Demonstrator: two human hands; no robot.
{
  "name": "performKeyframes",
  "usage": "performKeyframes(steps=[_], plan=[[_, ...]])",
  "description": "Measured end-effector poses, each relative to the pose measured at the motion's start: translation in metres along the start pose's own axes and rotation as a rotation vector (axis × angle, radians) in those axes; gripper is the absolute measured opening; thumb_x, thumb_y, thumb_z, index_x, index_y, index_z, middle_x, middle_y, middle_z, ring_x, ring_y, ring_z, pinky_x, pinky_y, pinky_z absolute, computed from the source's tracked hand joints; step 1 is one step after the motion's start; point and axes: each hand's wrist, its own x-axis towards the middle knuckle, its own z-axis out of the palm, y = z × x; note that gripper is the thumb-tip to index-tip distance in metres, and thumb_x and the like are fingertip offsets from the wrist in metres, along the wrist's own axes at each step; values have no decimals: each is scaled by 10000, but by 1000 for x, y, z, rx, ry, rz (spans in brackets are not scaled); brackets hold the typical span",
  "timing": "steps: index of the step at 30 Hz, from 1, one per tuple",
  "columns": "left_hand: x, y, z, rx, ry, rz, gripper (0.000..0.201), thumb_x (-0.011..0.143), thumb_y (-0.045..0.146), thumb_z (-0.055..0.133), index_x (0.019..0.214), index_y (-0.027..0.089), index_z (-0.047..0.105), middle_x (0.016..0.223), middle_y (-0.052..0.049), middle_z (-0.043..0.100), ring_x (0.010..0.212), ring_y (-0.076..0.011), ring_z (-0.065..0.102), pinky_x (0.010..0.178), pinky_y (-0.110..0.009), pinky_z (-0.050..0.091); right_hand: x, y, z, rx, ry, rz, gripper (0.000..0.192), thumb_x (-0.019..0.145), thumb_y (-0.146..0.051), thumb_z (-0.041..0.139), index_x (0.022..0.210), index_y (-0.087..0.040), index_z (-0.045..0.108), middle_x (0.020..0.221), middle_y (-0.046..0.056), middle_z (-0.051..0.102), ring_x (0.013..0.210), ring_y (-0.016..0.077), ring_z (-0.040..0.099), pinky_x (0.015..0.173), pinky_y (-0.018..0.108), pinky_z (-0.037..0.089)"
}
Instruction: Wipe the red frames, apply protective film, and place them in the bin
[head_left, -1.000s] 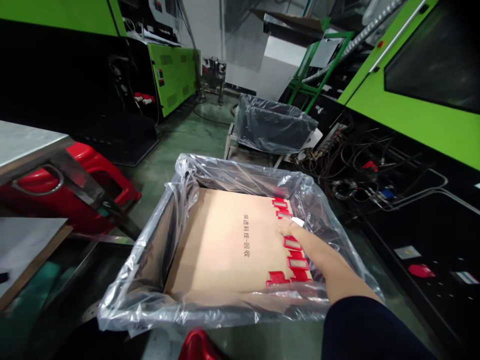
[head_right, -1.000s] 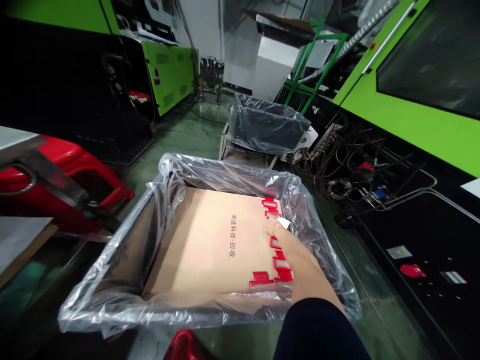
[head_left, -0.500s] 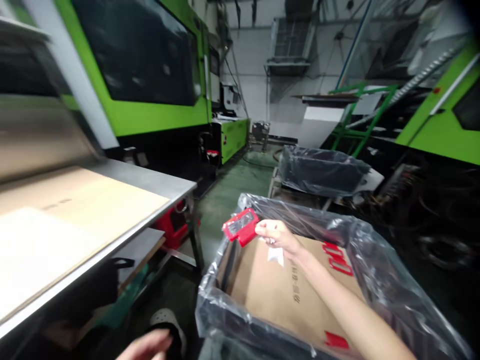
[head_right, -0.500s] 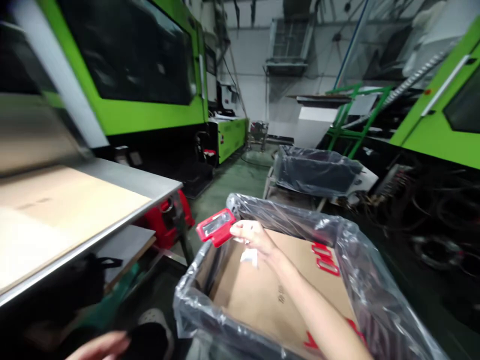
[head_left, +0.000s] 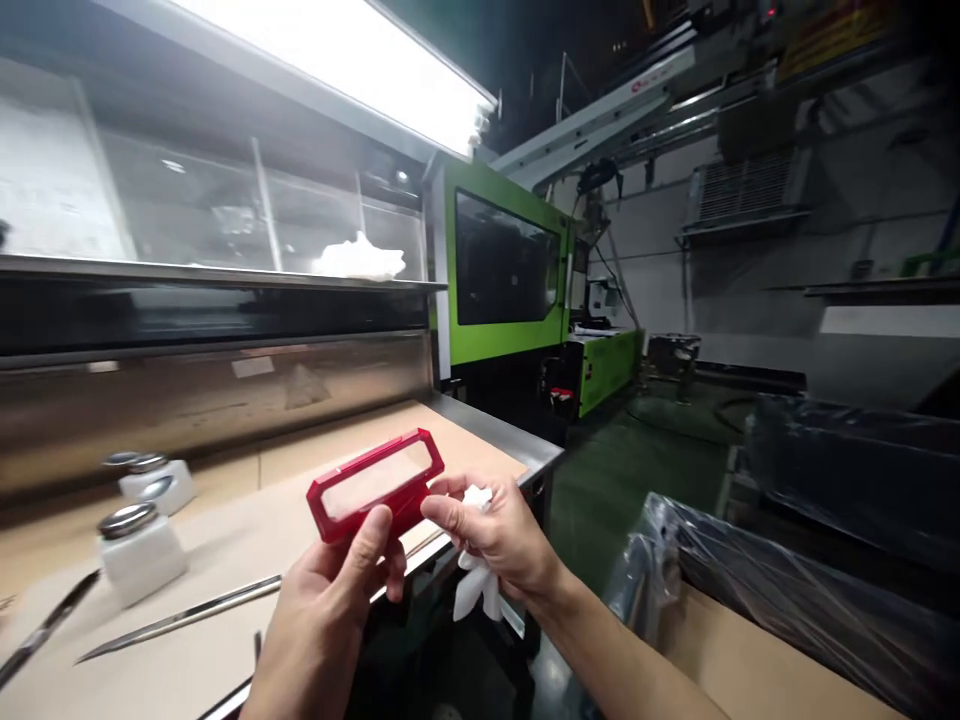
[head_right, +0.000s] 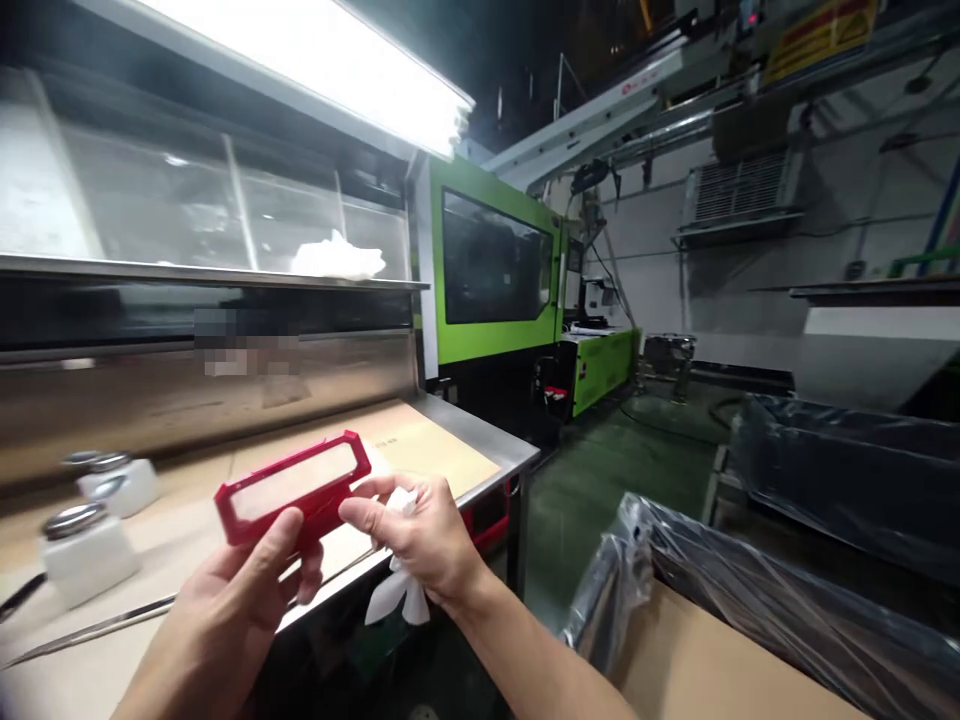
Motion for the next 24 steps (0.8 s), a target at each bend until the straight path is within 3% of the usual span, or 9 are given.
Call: performKeyframes(steps=[3, 7, 12, 17, 24], plan=[[8, 28, -24, -20, 21, 80, 390, 630, 531, 739, 755, 174, 646, 601, 12, 571, 566, -105, 470, 521, -169, 413, 23, -14, 21, -60, -83, -129, 255, 672, -324, 771, 824, -140, 682, 534, -53, 504, 466, 41, 422, 455, 190, 312], [15, 62, -45, -14, 123, 188, 402, 588, 504, 778, 812, 199, 641, 604, 37, 568, 534, -91, 449, 492, -153, 411, 55, -41, 42, -158, -91, -346, 201, 694, -323, 755, 799, -170, 680, 519, -64, 494, 466, 44, 427, 448, 185, 321], [19, 84, -62, 33, 136, 303, 395, 597, 499, 769, 865, 234, 651, 626, 44, 567, 539, -91, 456, 489, -143, 416, 75, -73, 72, -267, -125, -538, 178, 698, -298, 752, 798, -167, 686, 511, -59, 505, 471, 54, 440, 445, 191, 333], [16, 94, -68, 85, 162, 404, 360, 581, 505, 768, 784, 222, 675, 546, 34, 566, 491, -92, 478, 485, -148, 437, 78, -86, 92, -280, -191, -563, 190, 695, -308, 752, 771, -152, 676, 522, -52, 507, 477, 56, 434, 445, 201, 332], [14, 99, -73, 133, 152, 451, 334, 608, 516, 742, 729, 213, 672, 501, 20, 562, 469, -98, 476, 454, -149, 424, 79, -88, 99, -339, -219, -546, 202, 720, -342, 722, 760, -155, 656, 593, -31, 530, 511, 61, 432, 470, 214, 331]])
